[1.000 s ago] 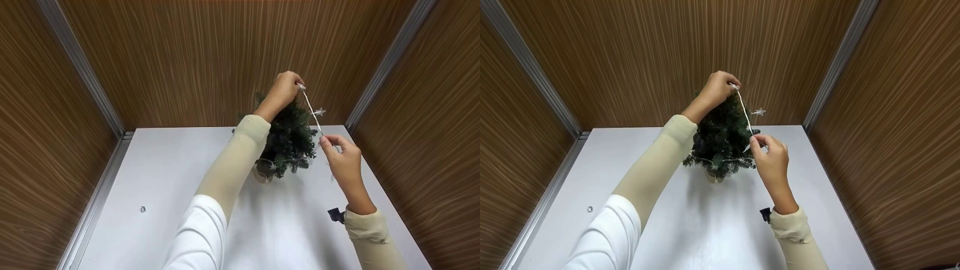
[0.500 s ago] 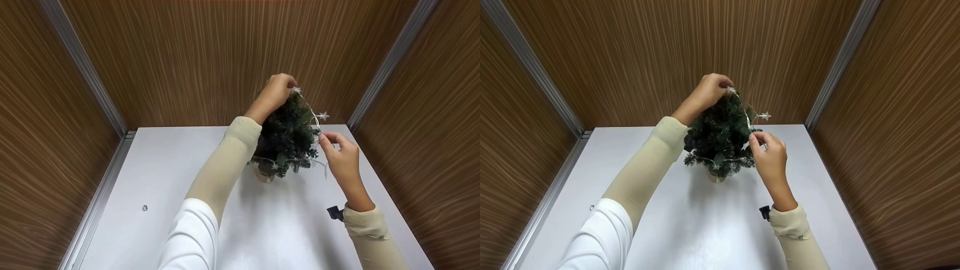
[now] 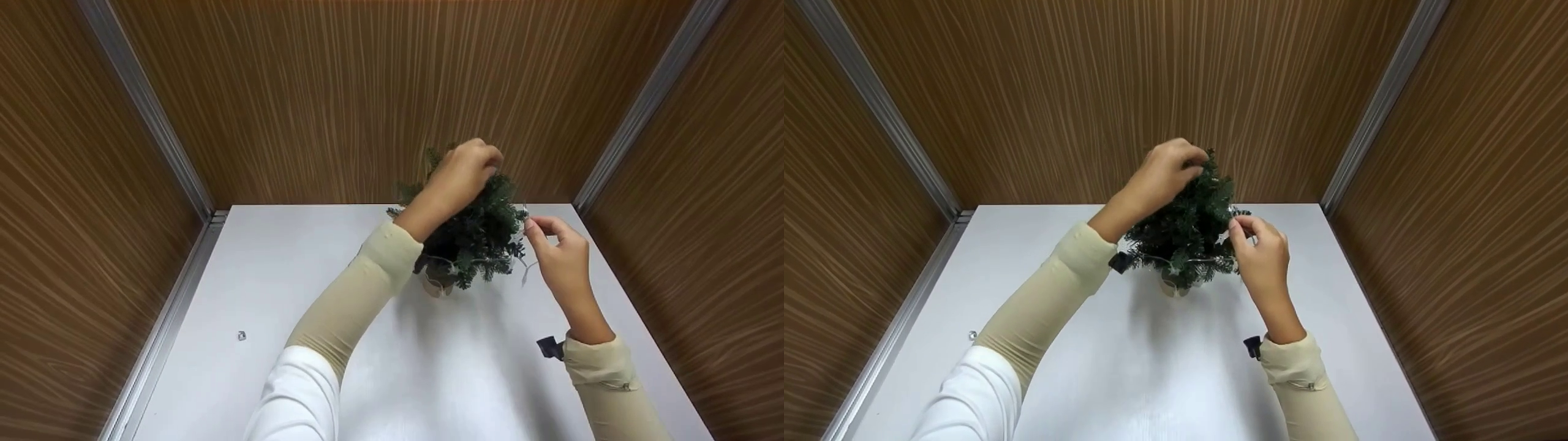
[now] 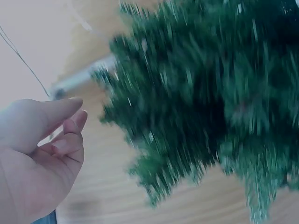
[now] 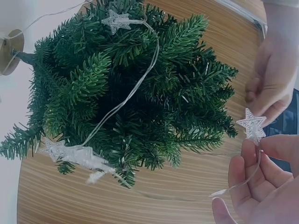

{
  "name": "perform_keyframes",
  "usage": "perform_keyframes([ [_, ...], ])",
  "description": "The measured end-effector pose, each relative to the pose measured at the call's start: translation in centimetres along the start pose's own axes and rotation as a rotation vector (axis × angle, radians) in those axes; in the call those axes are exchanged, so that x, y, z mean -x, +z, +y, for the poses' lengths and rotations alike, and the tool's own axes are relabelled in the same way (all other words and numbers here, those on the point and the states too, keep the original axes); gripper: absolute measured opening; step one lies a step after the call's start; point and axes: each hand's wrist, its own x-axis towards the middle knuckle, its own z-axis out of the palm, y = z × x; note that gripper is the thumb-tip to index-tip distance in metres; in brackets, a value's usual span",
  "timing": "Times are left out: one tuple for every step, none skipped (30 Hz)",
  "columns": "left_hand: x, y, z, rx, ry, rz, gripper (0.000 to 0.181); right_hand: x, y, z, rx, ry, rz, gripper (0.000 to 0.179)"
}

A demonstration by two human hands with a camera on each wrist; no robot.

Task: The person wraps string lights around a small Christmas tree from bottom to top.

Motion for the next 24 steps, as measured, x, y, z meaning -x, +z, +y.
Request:
perform_keyframes([
  [0.3,0.3,0.3,0.009,0.008,-0.008,0.024,0.0,0.0,-0.1,-0.001,-0.002,0.000,0.027],
  [0.6,0.6,0.6,0.020,0.015,-0.020,0.024,0.0,0.1,-0.1,-0.006,-0.003,-0.001,0.027],
  [0.8,0.9,0.9,0.032,0.018,-0.035,0.025,0.0,0.1,-0.2,-0.012,-0.003,-0.001,0.026],
  [0.9,1.2,1.1,0.041,0.016,-0.053,0.027,0.0,0.2,-0.2,-0.018,-0.007,0.000,0.027],
  [1.0,1.6,1.3,0.049,0.010,-0.072,0.029,0.0,0.3,-0.1,-0.026,-0.008,0.001,0.027],
  [1.1,2.0,1.4,0.048,0.008,-0.086,0.031,0.0,0.3,-0.1,-0.032,-0.010,0.002,0.027],
  [1.1,2.4,1.5,0.044,0.006,-0.095,0.032,-0.1,0.3,-0.2,-0.039,-0.013,0.002,0.028],
  [1.0,2.7,1.6,0.039,0.002,-0.103,0.034,-0.1,0.3,-0.2,-0.045,-0.015,0.003,0.028],
  [0.9,3.1,1.7,0.035,-0.002,-0.107,0.035,-0.1,0.3,-0.2,-0.049,-0.019,0.005,0.029],
  [0.8,3.4,1.8,0.030,-0.007,-0.110,0.036,-0.1,0.3,-0.2,-0.053,-0.022,0.006,0.030],
  [0.7,3.7,1.9,0.025,-0.010,-0.113,0.036,0.0,0.2,-0.3,-0.057,-0.021,0.008,0.030],
  [0.6,4.0,2.0,0.022,-0.012,-0.114,0.035,0.0,0.2,-0.4,-0.063,-0.021,0.011,0.029],
  [0.4,4.3,2.0,0.024,-0.014,-0.116,0.033,0.1,0.1,-0.5,-0.068,-0.022,0.015,0.028],
  [0.3,4.5,2.1,0.023,-0.017,-0.115,0.031,0.1,0.1,-0.5,-0.072,-0.021,0.020,0.028],
  [0.1,4.7,2.3,0.025,-0.021,-0.113,0.028,0.2,0.1,-0.5,-0.076,-0.019,0.024,0.027],
  [0.0,4.9,2.4,0.028,-0.023,-0.109,0.026,0.2,0.0,-0.5,-0.079,-0.016,0.028,0.026],
  [-0.2,5.0,2.6,0.032,-0.027,-0.101,0.024,0.3,-0.1,-0.5,-0.082,-0.013,0.031,0.025],
  [-0.4,5.1,2.9,0.036,-0.026,-0.091,0.022,0.3,-0.3,-0.6,-0.084,-0.011,0.036,0.024],
  [-0.6,5.2,3.1,0.034,-0.023,-0.078,0.022,0.4,-0.4,-0.6,-0.086,-0.009,0.041,0.023],
  [-0.7,5.2,3.3,0.031,-0.022,-0.066,0.022,0.4,-0.5,-0.6,-0.087,-0.007,0.046,0.022],
  [-1.0,5.1,3.5,0.026,-0.017,-0.053,0.022,0.4,-0.6,-0.6,-0.088,-0.005,0.052,0.022],
  [-1.2,5.0,3.6,0.018,-0.008,-0.039,0.023,0.4,-0.7,-0.6,-0.087,-0.002,0.059,0.021],
  [-1.4,4.8,3.8,0.011,0.002,-0.025,0.023,0.5,-0.8,-0.6,-0.088,-0.001,0.065,0.021],
  [-1.7,4.6,3.9,0.000,0.015,-0.012,0.024,0.5,-0.8,-0.7,-0.088,-0.002,0.071,0.021],
])
